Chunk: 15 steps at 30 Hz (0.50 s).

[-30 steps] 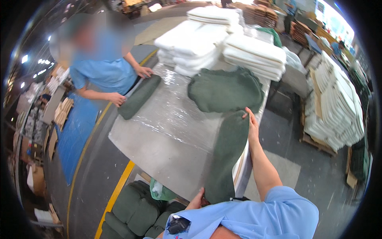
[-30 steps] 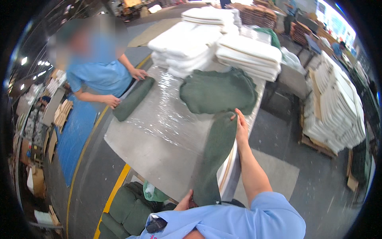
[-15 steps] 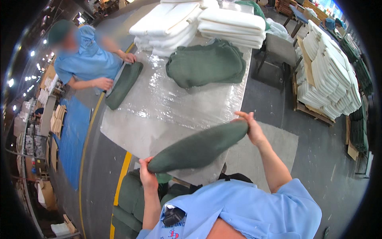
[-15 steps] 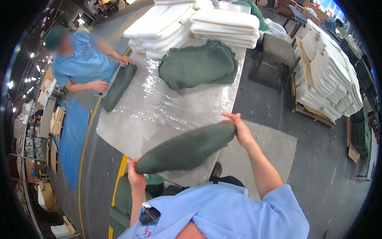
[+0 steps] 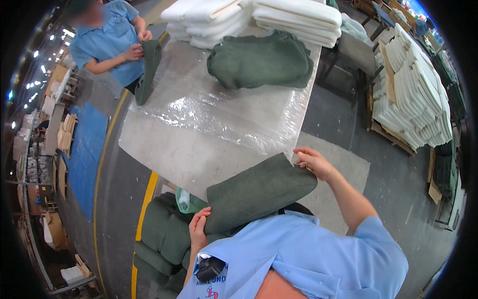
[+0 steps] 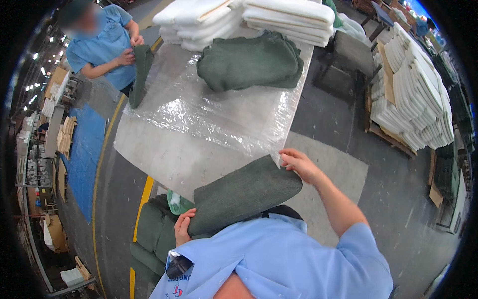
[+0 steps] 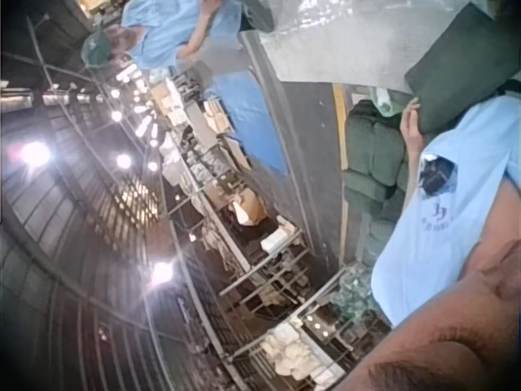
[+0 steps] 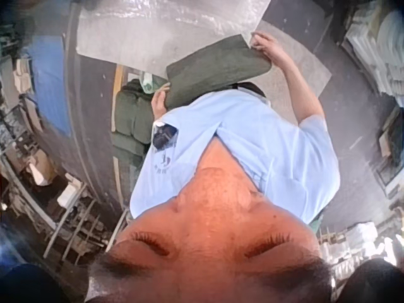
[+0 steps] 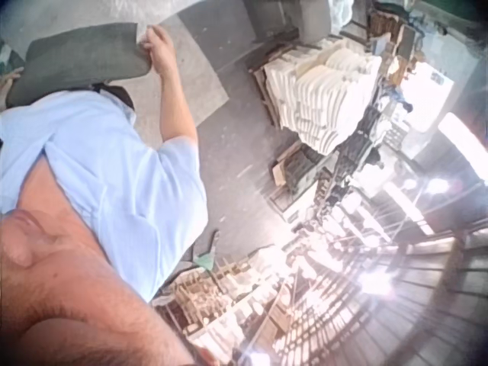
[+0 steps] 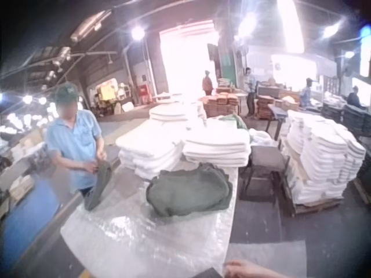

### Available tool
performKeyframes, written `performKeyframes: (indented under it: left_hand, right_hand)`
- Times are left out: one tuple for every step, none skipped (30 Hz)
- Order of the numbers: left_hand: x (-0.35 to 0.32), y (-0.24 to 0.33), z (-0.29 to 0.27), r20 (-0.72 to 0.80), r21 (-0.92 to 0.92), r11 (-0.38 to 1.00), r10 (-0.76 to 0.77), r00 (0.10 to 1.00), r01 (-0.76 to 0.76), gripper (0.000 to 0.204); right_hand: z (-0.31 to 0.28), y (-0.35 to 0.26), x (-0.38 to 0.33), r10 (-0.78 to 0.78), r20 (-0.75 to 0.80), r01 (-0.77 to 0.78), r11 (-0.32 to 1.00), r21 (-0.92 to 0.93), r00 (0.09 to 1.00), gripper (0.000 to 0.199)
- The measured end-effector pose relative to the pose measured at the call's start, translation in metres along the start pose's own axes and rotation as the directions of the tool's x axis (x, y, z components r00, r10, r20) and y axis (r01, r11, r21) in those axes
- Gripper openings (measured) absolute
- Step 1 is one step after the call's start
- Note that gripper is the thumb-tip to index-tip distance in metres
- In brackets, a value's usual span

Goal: The person inserts white foam inserts into green fabric covers on a table, folds the covers over the foam, and stacks the finished cushions. The person repeats this process for multiple cushions while coworkers work nearby.

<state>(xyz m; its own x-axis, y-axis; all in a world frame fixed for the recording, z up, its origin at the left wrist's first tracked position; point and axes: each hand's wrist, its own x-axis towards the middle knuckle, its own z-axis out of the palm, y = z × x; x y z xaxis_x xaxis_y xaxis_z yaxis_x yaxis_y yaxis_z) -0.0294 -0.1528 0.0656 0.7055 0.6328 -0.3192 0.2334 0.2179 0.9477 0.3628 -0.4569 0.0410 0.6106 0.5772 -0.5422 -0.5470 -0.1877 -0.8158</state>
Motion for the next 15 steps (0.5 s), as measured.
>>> performKeyframes:
  left_hand:
    - [-0.002,-0.002,-0.002,0.030,0.048,0.999,-0.023,0.999,0.021,0.022]
    - [-0.001,-0.002,-0.002,0.059,0.095,0.995,-0.038,0.998,0.033,0.023]
    - [0.002,-0.001,-0.003,0.090,0.139,0.990,-0.051,0.995,0.038,0.024]
    - [0.011,0.000,-0.006,0.127,0.259,0.965,-0.063,0.990,0.028,0.026]
    - [0.023,0.002,-0.009,0.159,0.376,0.927,-0.081,0.984,0.016,0.028]
    - [0.034,0.003,-0.009,0.186,0.486,0.874,-0.106,0.977,0.003,0.030]
    - [0.048,0.009,0.001,0.187,0.523,0.850,-0.180,0.966,0.058,0.035]
    - [0.069,0.021,0.018,0.197,0.561,0.821,-0.255,0.947,0.104,0.041]
    - [0.086,0.029,0.037,0.236,0.665,0.747,-0.180,0.955,-0.023,0.052]
    - [0.101,0.033,0.054,0.280,0.748,0.647,-0.110,0.954,-0.145,0.064]
    - [0.113,0.031,0.068,0.298,0.792,0.566,-0.031,0.954,-0.229,0.074]
    - [0.124,0.025,0.077,0.319,0.828,0.472,0.045,0.947,-0.302,0.084]
    - [0.137,0.022,0.083,0.326,0.837,0.476,-0.036,0.945,-0.271,0.087]
    - [0.151,0.019,0.090,0.344,0.840,0.479,-0.110,0.932,-0.253,0.091]
    - [0.163,0.011,0.096,0.365,0.844,0.479,-0.182,0.913,-0.242,0.094]
  right_hand:
    - [0.001,-0.003,0.007,0.088,0.025,-0.082,0.979,-0.186,0.996,0.041]
    - [0.004,-0.011,0.017,0.171,0.038,-0.145,0.919,-0.368,0.985,0.042]
    - [0.004,-0.017,0.029,0.249,0.033,-0.192,0.821,-0.538,0.968,0.043]
    - [0.011,-0.019,0.044,0.345,0.016,-0.233,0.667,-0.707,0.938,0.043]
    - [0.018,-0.018,0.056,0.352,0.037,-0.204,0.621,-0.757,0.935,0.041]
    - [0.026,-0.016,0.066,0.362,0.057,-0.173,0.571,-0.803,0.930,0.039]
    - [0.030,-0.010,0.072,0.376,0.072,-0.146,0.519,-0.842,0.924,0.038]
    - [0.030,0.001,0.075,0.252,0.101,-0.063,0.568,-0.820,0.962,0.036]
    - [0.029,0.011,0.078,0.122,0.123,0.025,0.604,-0.797,0.985,0.034]
    - [0.028,0.018,0.078,-0.009,0.144,0.117,0.626,-0.771,0.990,0.033]
    - [0.034,0.011,0.073,0.095,0.099,0.010,0.671,-0.742,0.991,0.030]
    - [0.048,-0.013,0.064,0.200,0.063,-0.097,0.701,-0.707,0.978,0.027]
    - [0.058,-0.034,0.056,0.299,0.013,-0.216,0.717,-0.663,0.954,0.025]
    - [0.060,-0.040,0.052,0.382,0.027,-0.292,0.749,-0.595,0.924,0.029]
    - [0.059,-0.037,0.051,0.417,0.034,-0.360,0.821,-0.443,0.908,0.029]
